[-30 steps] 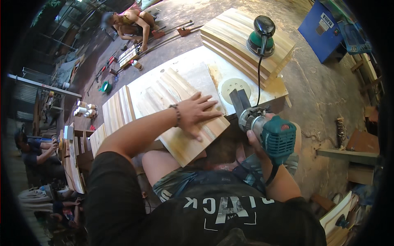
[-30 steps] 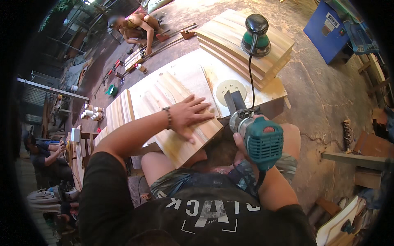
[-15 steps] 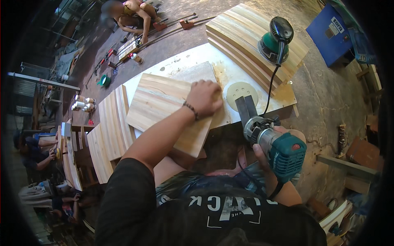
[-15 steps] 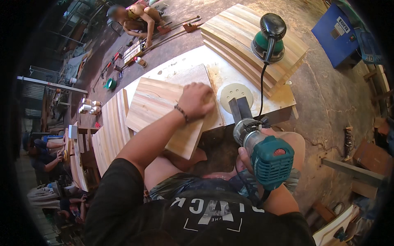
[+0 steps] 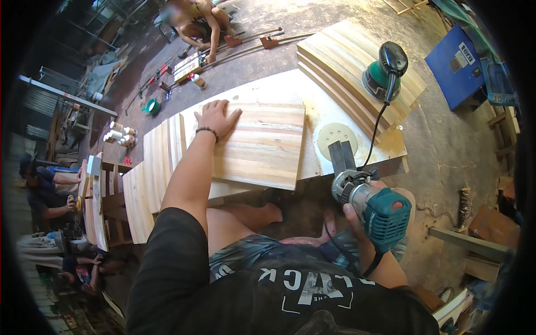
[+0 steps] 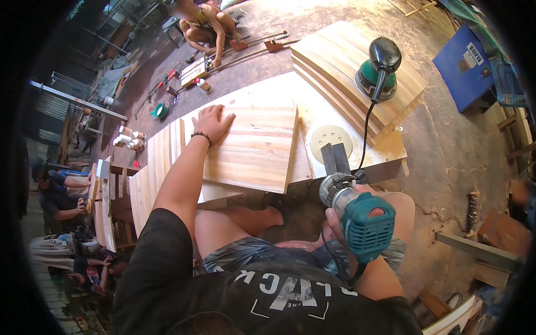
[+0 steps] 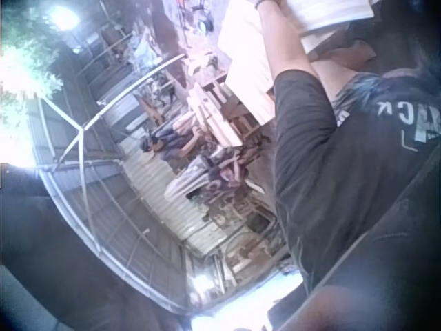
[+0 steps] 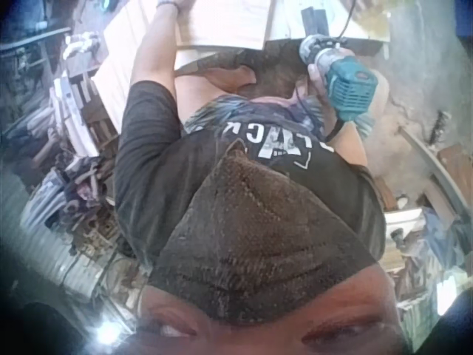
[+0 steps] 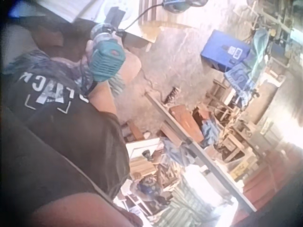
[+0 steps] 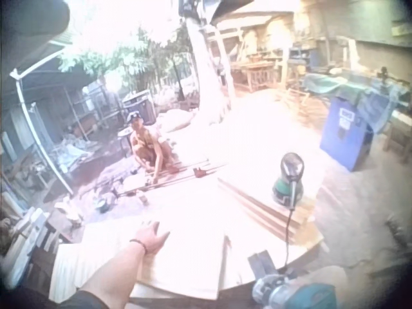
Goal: Using a handheld router to edge or groove wooden boards in a workshop.
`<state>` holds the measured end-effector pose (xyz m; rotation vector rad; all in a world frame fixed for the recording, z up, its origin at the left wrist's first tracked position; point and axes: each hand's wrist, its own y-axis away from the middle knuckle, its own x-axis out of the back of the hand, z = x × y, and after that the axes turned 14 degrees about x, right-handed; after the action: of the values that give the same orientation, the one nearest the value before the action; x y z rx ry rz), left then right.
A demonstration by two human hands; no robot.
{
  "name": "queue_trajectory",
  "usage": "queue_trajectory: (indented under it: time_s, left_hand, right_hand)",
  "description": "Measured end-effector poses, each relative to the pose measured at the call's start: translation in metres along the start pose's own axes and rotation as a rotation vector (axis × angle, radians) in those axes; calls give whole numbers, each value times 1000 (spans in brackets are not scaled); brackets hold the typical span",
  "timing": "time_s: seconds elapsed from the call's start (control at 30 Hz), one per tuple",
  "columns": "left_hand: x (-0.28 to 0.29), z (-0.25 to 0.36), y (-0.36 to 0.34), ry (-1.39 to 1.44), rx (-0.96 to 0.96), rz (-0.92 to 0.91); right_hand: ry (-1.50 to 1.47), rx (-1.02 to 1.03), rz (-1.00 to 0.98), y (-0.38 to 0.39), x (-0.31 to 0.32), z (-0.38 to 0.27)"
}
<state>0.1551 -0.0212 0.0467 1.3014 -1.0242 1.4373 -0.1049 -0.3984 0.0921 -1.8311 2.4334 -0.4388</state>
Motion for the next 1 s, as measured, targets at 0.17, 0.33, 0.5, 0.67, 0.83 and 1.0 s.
queue_trajectory:
  time_s: [0.17, 0.33, 0.5, 0.67, 0.83, 1.0]
  left_hand:
    - [1, -4, 18, -190, 151, 27]
    - [14, 3, 38, -202, 248, -58]
    - [9, -11, 60, -151, 402, -37]
    - [-20, -18, 109, -37, 255, 1]
    - [-14, -42, 171, -82, 239, -96]
    - [-4, -74, 200, -57, 533, -59]
  right_hand:
    - [260, 435, -7, -4, 6, 11]
    - [396, 529, -72, 3, 8, 16]
    - [147, 392, -113, 1, -6, 6]
    - [659, 787, -348, -6, 6, 7]
    - [496, 643, -285, 7, -12, 20]
    - [407, 612, -351, 11, -19, 26]
